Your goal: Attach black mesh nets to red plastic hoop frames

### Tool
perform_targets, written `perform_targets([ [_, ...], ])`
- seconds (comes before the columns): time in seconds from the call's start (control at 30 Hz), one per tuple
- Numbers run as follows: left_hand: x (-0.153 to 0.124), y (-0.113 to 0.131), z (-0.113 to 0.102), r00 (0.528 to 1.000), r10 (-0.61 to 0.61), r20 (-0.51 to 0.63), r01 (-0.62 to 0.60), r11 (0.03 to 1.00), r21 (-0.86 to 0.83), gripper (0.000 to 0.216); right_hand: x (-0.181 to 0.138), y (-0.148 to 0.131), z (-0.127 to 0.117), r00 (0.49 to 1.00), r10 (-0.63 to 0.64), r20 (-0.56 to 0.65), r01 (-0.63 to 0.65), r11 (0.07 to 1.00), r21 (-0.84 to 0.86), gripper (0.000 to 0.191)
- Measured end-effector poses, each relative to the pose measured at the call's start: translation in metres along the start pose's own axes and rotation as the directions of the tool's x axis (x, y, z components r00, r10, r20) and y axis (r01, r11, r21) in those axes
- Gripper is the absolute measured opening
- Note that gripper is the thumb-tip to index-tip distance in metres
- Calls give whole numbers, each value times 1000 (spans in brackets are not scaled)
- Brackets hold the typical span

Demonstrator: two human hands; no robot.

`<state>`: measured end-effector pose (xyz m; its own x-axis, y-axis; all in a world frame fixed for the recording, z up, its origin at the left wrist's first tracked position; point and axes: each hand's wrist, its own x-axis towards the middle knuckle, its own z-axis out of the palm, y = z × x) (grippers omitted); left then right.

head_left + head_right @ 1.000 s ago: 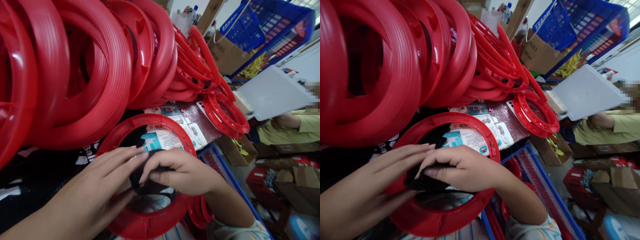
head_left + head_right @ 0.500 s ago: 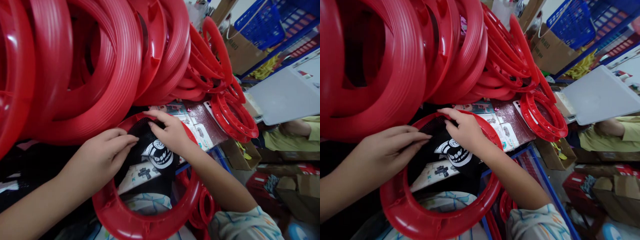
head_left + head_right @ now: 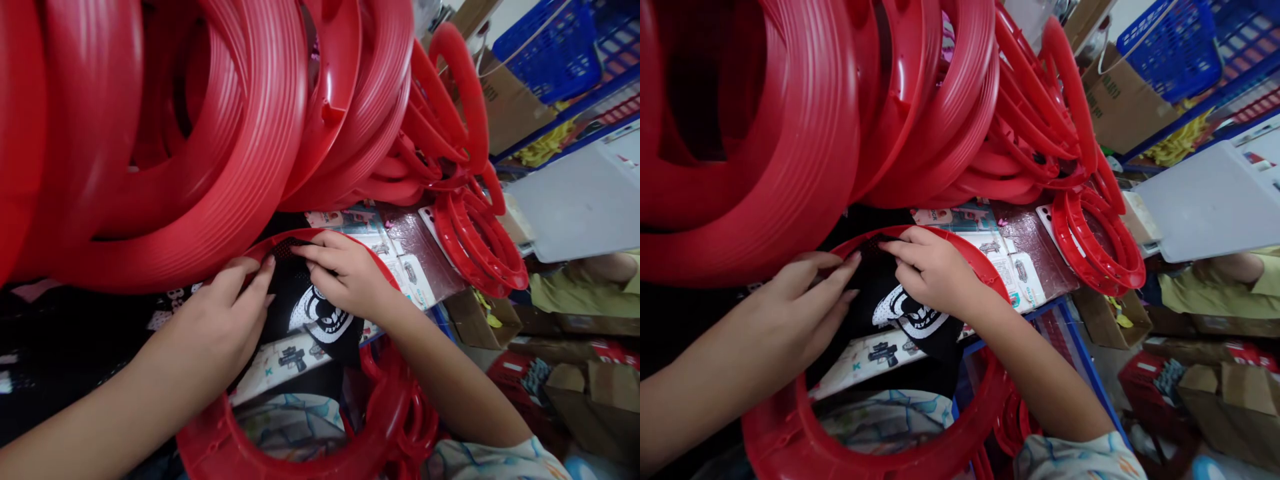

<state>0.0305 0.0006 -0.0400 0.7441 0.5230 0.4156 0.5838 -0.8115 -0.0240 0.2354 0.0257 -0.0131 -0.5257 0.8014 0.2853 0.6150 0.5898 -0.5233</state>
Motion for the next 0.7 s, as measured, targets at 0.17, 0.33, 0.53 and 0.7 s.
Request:
perform_targets([
  [0.17,-2,0,4,1000,-20,23,21,999,-33,27,-1,-2,2,998,16,55,-14,999,-37,29],
  [0.33,-8,-1,7,993,-120,-6,118,984,-134,31,-5,-3,5,993,55,102,-47,995,-86,31],
  [0.53,-7,1,6,983,-182,-35,171,965,-200,29,-5,-2,7,985,67,162,-36,981,-188,35],
  [0.7,-9,2,5,990,-137,-25,133,984,-122,25,-6,1,9,984,20,177,28,964,-263,37],
])
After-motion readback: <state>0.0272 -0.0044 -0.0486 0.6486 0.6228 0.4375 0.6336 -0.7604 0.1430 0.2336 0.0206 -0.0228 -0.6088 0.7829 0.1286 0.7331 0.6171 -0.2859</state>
